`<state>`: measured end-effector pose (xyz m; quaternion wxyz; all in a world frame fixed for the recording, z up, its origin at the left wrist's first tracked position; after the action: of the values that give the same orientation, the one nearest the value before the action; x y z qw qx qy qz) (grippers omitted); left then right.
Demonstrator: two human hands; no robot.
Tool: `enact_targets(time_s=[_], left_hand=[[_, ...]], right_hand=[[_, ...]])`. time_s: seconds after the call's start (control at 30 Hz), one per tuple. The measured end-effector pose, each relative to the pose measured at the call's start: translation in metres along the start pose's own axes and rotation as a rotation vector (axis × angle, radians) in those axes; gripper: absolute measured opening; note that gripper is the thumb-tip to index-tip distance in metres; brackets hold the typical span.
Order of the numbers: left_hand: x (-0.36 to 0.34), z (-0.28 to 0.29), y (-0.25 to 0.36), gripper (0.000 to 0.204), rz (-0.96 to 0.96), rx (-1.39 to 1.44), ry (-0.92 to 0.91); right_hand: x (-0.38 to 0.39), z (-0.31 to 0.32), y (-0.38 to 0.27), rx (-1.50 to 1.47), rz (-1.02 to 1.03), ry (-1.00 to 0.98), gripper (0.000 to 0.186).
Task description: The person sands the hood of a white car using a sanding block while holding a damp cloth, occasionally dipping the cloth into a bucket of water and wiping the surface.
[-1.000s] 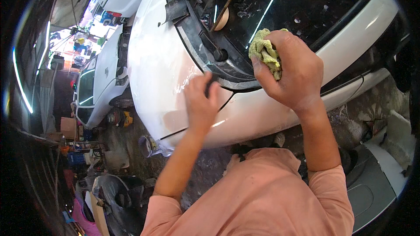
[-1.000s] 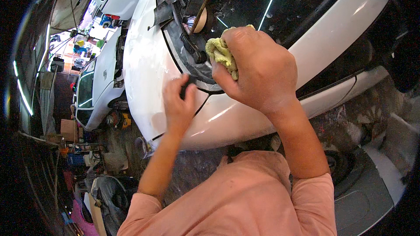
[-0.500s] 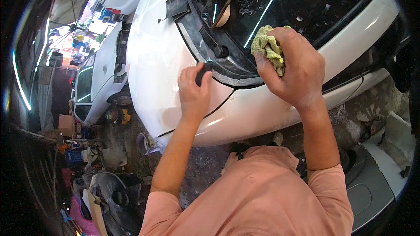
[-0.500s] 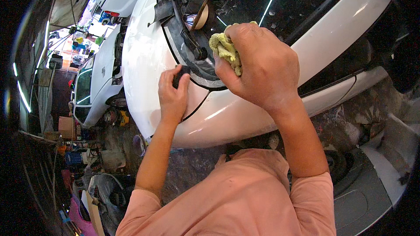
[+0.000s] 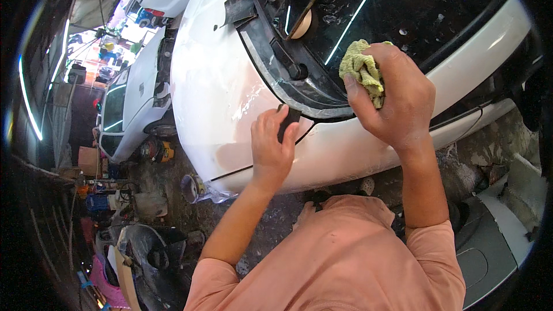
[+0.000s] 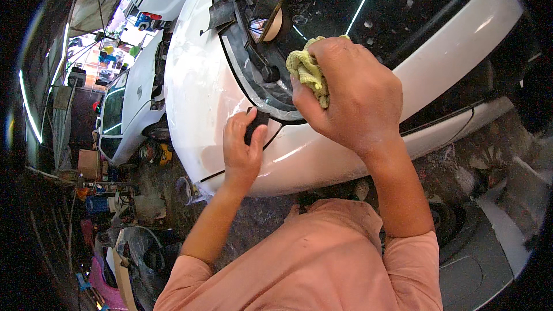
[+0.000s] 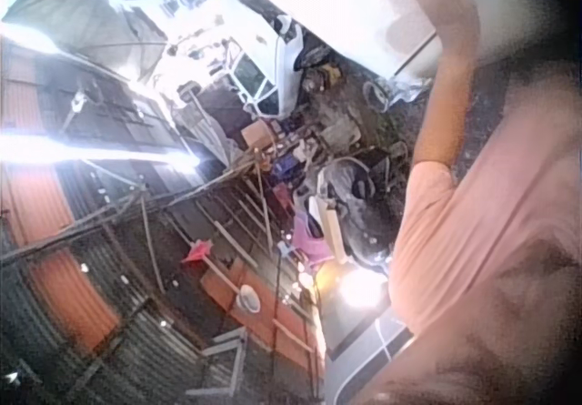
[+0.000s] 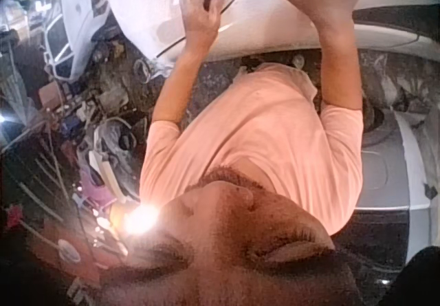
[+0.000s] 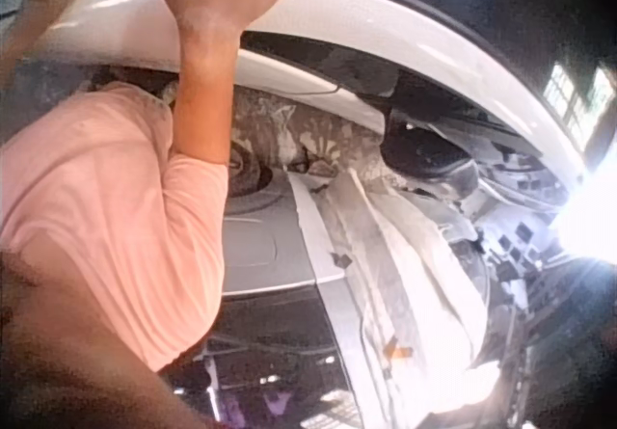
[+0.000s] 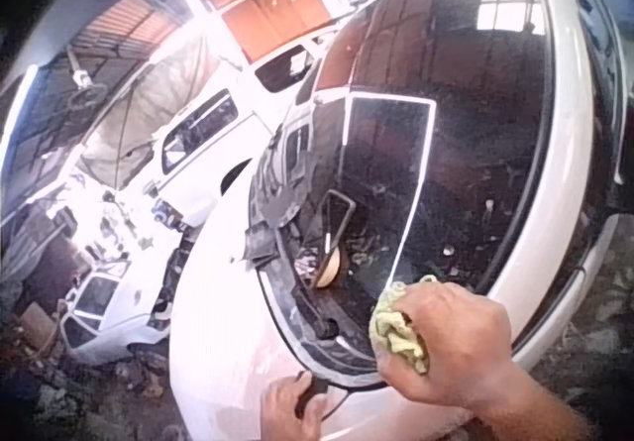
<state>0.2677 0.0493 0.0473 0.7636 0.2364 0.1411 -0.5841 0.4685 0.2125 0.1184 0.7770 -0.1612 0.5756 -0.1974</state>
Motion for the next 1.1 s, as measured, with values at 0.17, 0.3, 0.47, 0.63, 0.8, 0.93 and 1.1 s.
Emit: enact_targets(time_s=[0.17,0.3,0.47,0.63,0.8,0.93,1.1], left_hand=[[-0.052,-0.001,-0.093,0.029,0.237,-0.1,0.01],[0.005,0.001,-0.032,0.035,0.011,-0.038,-0.042],[-0.056,-0.004,-0.096,0.031,0.086,-0.057,-0.035],[0.006,0.005,-0.068,0.037,-0.113,-0.068,-0.045],[-0.044,-0.005,-0.102,0.032,-0.036,0.004,-0.043],[-0.073,-0.009,-0.115,0.033,-0.076,0.016,-0.039],[0.0,0.005,-0.098,0.043,-0.212,0.085,-0.146]], right_hand=[[0.001,0.0,-0.004,-0.02,0.009,-0.007,0.033],[-0.001,0.002,-0.001,-0.023,0.012,-0.01,0.033],[-0.001,-0.002,-0.005,-0.036,0.057,-0.003,0.034],[-0.004,0.005,0.0,-0.028,0.014,-0.022,0.036],[-0.002,0.0,-0.004,-0.032,0.059,0.014,0.035],[-0.001,-0.002,-0.006,0.024,-0.032,-0.042,0.032],[0.001,-0.001,-0.005,0.094,-0.048,0.022,0.029]])
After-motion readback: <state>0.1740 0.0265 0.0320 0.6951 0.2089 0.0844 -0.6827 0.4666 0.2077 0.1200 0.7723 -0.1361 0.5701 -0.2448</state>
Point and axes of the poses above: each hand's wrist, its own x-axis away from the middle knuckle, its own z-axis out of the back of the hand, y = z × x, the point moved 6 cm from there along -x, towards the middle knuckle, and after that the axes turned 7 degrees about -x, right-handed, at the moved point
